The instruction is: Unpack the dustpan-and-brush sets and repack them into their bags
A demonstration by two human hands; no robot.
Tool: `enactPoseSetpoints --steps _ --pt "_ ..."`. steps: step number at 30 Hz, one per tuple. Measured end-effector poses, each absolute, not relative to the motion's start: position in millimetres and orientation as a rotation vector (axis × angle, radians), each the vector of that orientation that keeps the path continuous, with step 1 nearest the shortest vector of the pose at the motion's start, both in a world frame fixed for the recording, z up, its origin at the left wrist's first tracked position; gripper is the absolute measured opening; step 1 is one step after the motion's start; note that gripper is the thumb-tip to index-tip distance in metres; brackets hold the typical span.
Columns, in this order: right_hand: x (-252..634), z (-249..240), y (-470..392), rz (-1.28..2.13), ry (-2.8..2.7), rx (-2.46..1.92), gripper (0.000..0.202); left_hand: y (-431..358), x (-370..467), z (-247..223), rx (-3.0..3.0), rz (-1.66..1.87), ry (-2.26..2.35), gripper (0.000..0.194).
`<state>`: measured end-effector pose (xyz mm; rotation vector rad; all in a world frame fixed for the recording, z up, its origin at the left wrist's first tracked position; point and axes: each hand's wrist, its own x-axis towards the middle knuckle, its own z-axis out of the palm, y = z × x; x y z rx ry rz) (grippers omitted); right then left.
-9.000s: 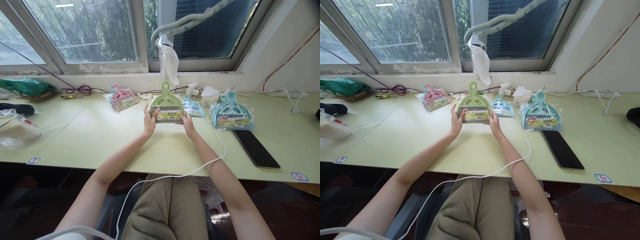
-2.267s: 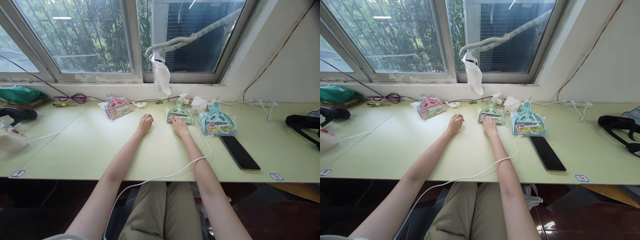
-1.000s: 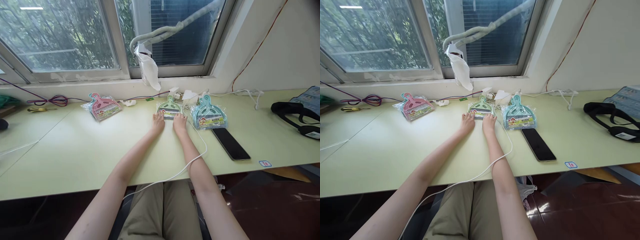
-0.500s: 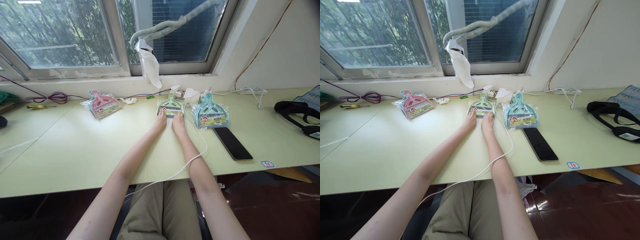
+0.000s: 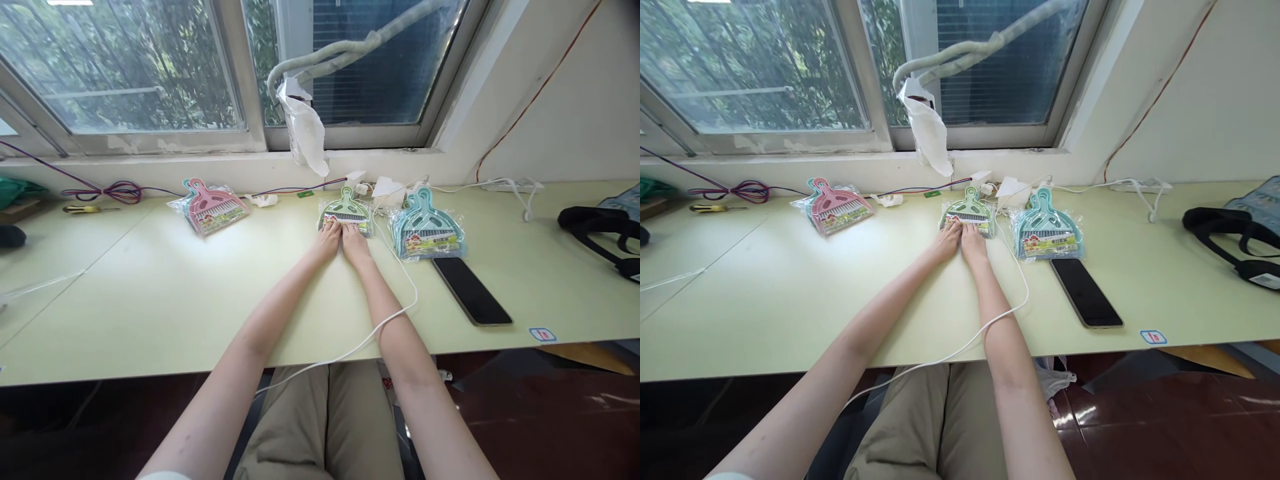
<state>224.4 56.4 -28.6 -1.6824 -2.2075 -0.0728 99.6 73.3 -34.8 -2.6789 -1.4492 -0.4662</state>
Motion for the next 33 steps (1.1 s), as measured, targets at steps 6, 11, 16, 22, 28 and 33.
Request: enactPoseSetpoints --steps 6,11,16,22,28,33 --pt "232.2 -38.2 62.5 -0.052 -2.032 -1.826 0.049 73.2 100.2 -39.2 -2.623 -0.576 -1.607 0.054" --pt "235.4 -44.4 67.7 -0.080 -1.852 -1.946 0.053 70.7 103.4 -42.8 -2.594 -0.638 -1.746 0.058" --pt "231.5 -46.8 70.5 -0.062 -1.794 -1.993 0.054 70.8 104.3 -43.3 -2.618 -0.658 -1.788 0.061" --pt "234.3 -49.0 71.4 -0.065 -1.822 -1.954 0.057 68.8 98.3 -39.0 -2.599 -0.603 -1.714 0.061" --pt "237.5 -50.3 68.7 -0.068 -1.851 -1.891 0.054 73.6 96.6 -40.4 -2.640 -0.544 -1.452 0.058" --pt "243.3 -49.3 64.5 -0.019 -1.882 -1.802 0.051 78.9 97.0 -45.2 -2.680 -0.535 -1.397 0.060"
